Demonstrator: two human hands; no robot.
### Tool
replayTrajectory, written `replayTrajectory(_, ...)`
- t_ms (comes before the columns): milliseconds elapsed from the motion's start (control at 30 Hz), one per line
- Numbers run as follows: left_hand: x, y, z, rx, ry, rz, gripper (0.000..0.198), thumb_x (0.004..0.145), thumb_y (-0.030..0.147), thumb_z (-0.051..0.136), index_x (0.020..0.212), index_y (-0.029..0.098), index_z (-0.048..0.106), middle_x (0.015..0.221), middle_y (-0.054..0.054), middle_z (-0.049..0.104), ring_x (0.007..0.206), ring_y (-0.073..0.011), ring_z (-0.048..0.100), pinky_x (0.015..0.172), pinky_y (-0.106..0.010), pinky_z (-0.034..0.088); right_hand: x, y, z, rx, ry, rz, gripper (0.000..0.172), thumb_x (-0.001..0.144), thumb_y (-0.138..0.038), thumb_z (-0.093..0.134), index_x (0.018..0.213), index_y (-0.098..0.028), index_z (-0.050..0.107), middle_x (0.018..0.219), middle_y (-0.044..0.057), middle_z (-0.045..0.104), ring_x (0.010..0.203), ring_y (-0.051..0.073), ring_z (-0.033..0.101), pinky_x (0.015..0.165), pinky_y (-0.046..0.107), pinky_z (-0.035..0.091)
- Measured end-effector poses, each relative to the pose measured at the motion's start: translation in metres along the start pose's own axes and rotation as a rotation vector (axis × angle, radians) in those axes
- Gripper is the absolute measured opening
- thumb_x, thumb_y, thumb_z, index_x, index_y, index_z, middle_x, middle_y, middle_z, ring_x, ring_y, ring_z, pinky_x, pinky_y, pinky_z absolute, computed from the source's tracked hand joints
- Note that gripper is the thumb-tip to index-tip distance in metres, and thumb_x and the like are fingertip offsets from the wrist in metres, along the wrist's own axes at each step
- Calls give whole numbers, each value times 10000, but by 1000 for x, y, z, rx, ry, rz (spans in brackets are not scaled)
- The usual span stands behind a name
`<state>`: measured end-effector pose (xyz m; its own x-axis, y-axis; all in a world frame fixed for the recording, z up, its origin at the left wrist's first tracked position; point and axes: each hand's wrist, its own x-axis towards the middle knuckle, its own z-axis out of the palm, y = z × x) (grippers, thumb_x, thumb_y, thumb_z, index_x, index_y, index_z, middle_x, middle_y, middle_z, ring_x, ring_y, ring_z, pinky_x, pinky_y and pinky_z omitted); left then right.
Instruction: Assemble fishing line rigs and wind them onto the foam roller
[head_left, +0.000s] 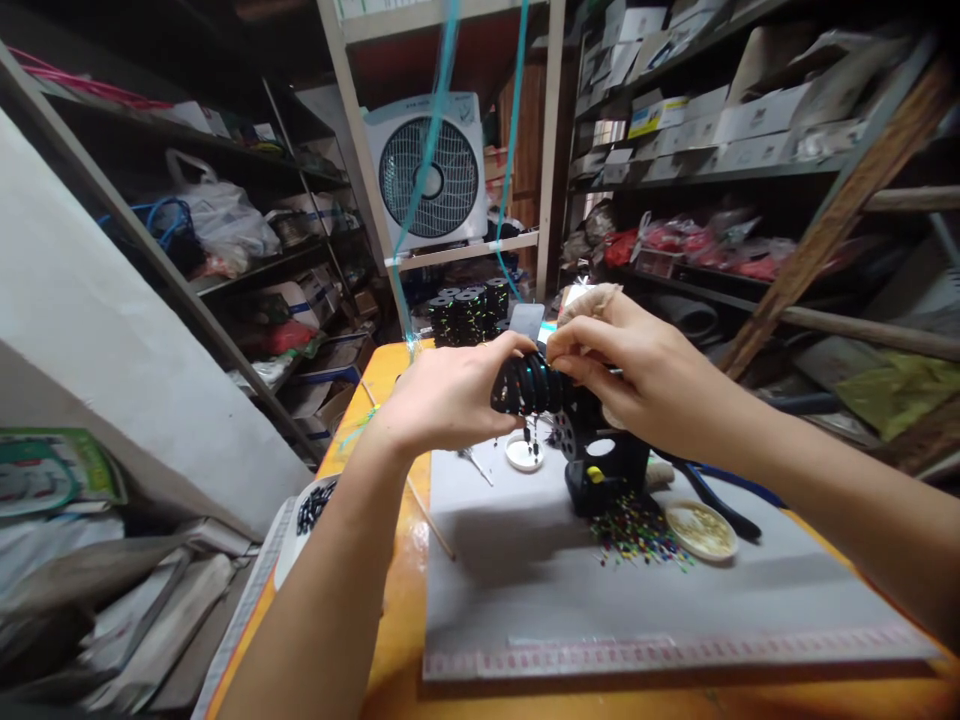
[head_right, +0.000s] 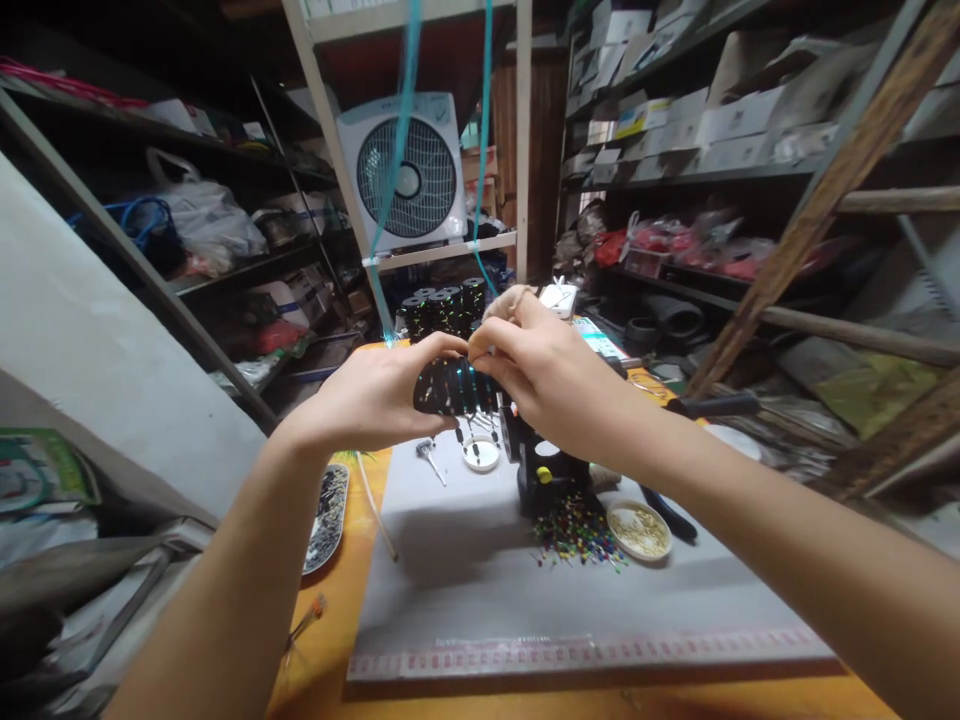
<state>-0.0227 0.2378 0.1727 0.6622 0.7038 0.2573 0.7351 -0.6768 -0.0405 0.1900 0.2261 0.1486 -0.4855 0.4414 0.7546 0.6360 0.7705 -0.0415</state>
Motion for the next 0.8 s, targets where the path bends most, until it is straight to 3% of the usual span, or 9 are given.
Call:
replayTrajectory(167, 0, 0, -1, 0, 0, -4, 619, 766, 380, 618, 1351, 268, 452, 1179, -39, 721, 1001, -275, 696, 799, -362, 508, 0, -2, 3, -36, 20, -40, 108, 951, -150, 480, 915, -196, 571, 975, 101, 535, 908, 204, 549, 762, 368, 486)
replayTrajectory(433, -1, 1, -2, -16, -14, 1, 594, 781, 383, 603, 1345, 274, 451, 1170, -36, 720, 996, -262, 693, 785, -347, 506, -2, -10, 0, -22, -33, 42, 169, 972, -203, 422, 908, -233, 576, 1014, 108, 539, 938, 232, 560, 813, 414, 495)
replayTrajectory(600, 0, 0, -1, -14, -12, -1, 595, 778, 383, 612, 1341, 289, 443, 1153, -24, 724, 992, -260, 694, 798, -348, 510, -4, -11, 1, 2, 10, 82, 141, 957, -232, 472, 927, -231, 610, 1013, 99, 565, 956, 240, 569, 823, 423, 493)
replayTrajectory(700, -1, 0, -1, -13, -3, -2, 602, 772, 377, 618, 1341, 293, 439, 1168, -19, 719, 995, -254, 694, 808, -342, 510, -10, -11, -1, 110, 62, 220, 141, 969, -272, 474, 1005, -239, 606, 989, 79, 569, 890, 218, 577, 796, 412, 501)
replayTrajectory(800, -1, 0, 0, -14, -3, -3, 591, 776, 379, 609, 1336, 297, 441, 1187, -13, 714, 995, -252, 695, 805, -339, 510, -22, -16, -7, 464, 41, 430, 155, 1002, -333, 432, 1035, -261, 565, 853, 27, 569, 722, 163, 578, 674, 341, 515)
